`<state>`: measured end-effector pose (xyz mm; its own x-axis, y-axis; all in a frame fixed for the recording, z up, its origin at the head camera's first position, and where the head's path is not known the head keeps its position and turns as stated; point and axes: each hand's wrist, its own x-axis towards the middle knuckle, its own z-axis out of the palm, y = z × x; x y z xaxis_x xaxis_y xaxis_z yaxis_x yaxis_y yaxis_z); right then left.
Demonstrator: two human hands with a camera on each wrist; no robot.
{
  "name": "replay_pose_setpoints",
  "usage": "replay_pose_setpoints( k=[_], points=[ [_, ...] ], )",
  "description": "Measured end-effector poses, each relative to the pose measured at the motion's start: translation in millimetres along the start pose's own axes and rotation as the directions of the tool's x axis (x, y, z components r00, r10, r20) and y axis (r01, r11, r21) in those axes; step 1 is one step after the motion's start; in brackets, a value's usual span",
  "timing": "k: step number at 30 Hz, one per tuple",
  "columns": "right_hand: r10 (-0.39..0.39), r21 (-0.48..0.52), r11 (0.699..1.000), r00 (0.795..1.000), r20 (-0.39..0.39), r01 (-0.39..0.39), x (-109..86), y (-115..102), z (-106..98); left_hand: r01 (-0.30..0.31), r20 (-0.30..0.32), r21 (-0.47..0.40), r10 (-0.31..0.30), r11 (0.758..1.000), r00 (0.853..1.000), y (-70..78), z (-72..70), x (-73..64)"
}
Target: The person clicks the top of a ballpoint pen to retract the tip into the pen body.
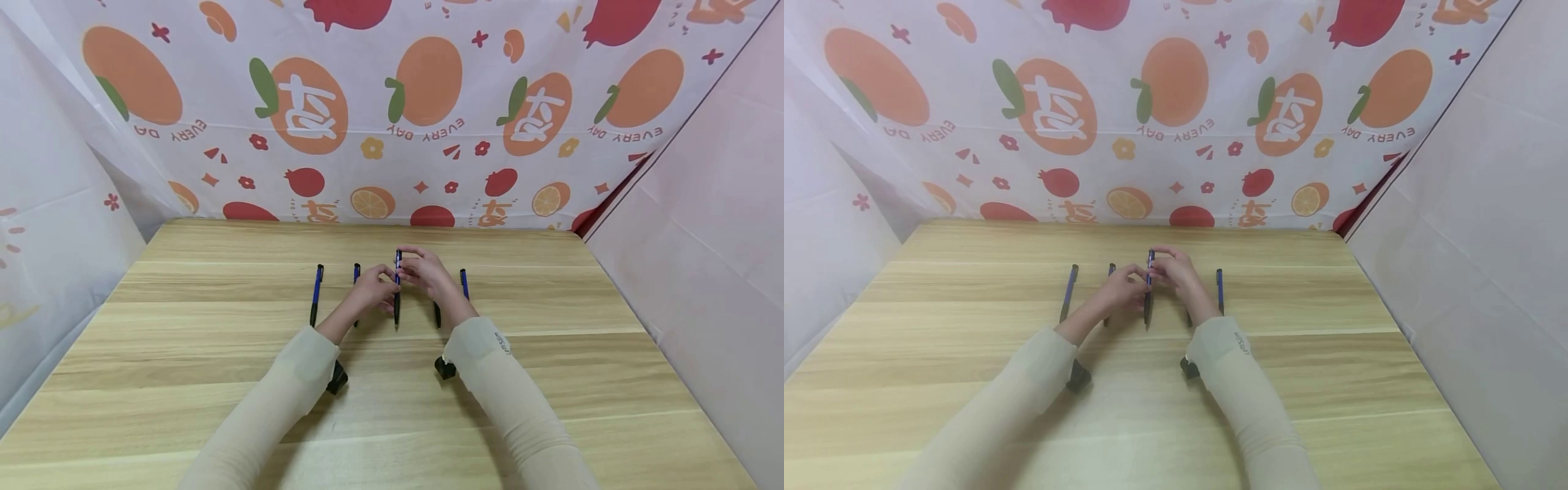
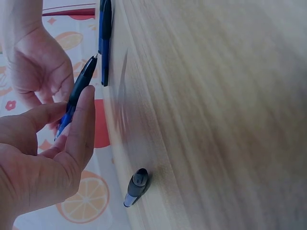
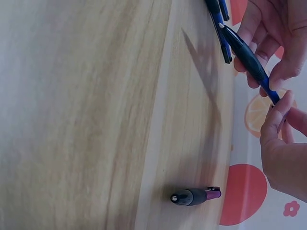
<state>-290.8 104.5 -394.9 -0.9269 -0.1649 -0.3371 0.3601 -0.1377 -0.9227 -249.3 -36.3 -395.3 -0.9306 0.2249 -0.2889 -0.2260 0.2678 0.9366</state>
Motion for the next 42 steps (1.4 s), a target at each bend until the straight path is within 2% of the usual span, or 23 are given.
replay_pose_setpoints(
  k=[20, 42],
  points=[
    [0.009, 0.022, 1.000, 1.000, 0.001, -0.009, -4.3, -0.8, 2.7, -0.003, -0.021, 0.017, 0.004, 1.000, 1.000, -1.0, 1.3, 0.3],
    [0.002, 0.021, 1.000, 1.000, 0.019, -0.002, -5.4, -0.3, 2.0, -0.011, -0.002, -0.021, 0.011, 1.000, 1.000, -3.0, 0.8, 0.5]
  ],
)
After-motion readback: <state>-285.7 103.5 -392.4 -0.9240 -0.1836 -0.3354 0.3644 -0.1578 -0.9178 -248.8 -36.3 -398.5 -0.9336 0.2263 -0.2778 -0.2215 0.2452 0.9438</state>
